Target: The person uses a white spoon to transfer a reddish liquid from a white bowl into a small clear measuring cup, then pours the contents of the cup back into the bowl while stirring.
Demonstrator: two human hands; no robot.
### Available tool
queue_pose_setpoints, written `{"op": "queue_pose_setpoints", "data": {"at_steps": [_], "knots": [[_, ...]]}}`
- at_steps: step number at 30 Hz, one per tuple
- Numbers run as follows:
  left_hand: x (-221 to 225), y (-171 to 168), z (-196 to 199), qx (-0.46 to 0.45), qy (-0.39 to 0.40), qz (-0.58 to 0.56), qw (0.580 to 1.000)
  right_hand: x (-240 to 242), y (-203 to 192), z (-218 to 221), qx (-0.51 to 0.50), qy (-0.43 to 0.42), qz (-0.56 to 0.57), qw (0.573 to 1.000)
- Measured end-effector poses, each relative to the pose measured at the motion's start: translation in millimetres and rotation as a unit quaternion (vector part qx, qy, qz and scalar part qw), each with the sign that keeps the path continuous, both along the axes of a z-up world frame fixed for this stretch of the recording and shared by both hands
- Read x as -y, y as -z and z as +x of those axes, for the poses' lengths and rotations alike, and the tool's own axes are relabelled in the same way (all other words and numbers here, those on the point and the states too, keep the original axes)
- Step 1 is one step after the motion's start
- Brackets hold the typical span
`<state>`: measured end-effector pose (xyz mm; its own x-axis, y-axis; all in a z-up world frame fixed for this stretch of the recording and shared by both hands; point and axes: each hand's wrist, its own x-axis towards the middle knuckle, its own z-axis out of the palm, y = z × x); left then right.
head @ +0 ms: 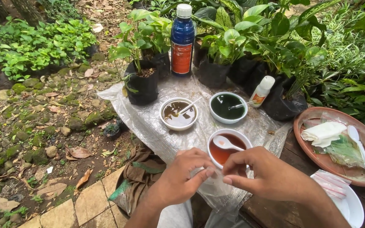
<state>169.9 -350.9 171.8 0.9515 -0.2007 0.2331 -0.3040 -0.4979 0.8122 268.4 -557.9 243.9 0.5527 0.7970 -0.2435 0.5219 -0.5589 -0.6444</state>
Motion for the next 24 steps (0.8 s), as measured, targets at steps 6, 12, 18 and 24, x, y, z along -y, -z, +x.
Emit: {"op": "queue_pose_setpoints", "data": {"at_steps": [6, 12, 18, 24], "knots": [[8, 0, -4, 0.005, -0.010, 0.006, 1.000, 5, -7, -6, 0.009, -0.011, -0.009, 1.000], [22, -8, -13, -0.002, -0.044, 0.046, 0.998, 1, 1, -15, 0.023, 0.035, -0.005, 0.999], [41, -2, -24, 0.064, -0.127, 0.086, 0.986, -11, 2, -34, 0.046, 0.128, -0.008, 0.991], [50, 9, -22, 0.108, -0.156, 0.120, 0.974, -17, 19, -40, 0.040, 0.174, 0.039, 0.983]]}}
